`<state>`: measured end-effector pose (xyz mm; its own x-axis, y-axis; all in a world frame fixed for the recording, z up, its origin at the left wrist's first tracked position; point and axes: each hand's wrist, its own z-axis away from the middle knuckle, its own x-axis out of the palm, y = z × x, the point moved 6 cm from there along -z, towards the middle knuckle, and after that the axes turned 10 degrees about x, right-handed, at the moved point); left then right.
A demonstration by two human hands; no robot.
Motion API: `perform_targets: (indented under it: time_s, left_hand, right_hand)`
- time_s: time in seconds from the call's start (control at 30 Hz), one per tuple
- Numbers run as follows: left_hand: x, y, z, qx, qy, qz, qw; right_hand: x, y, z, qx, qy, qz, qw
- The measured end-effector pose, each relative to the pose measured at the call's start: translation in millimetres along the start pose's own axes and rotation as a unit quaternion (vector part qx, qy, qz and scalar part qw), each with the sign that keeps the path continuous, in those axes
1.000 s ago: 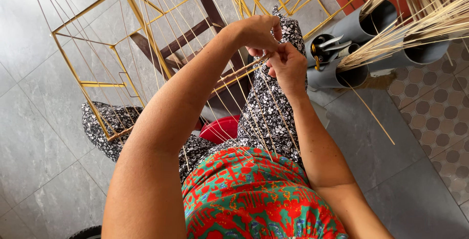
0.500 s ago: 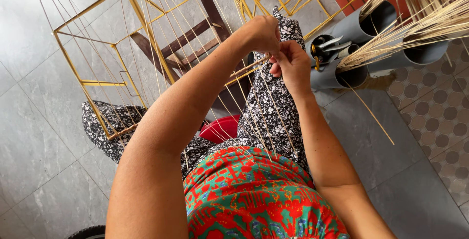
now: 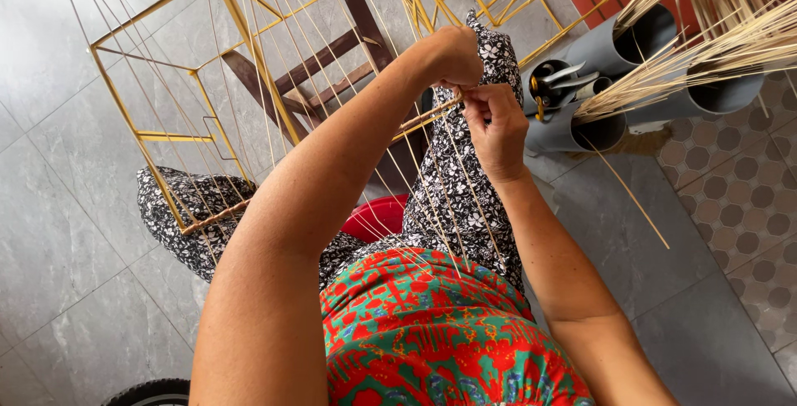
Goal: The person weaves thin bamboo strips into a rectangular bamboo frame held between their legs. They repeatedly thread and pull the strips through the frame to build up the basket wall.
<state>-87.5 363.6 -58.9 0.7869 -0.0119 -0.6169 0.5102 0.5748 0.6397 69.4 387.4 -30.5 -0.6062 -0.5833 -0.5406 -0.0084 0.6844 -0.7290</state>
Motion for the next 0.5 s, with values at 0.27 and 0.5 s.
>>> perform_targets:
  time_s: [0.27,0.5]
  left_hand:
    - [3.4,9.9,8.1,0.001,-0.033,0.023,0.999]
    - [-2.2,16.3,19.4,0.010,-0.075,-0.001,0.997]
  right_hand:
    - [1.9,3.2,-11.1,-0.068,-0.009,0.059,0.996]
    - [0.1,5.1,-14.2,-0.048,-0.003,0.049,0.998]
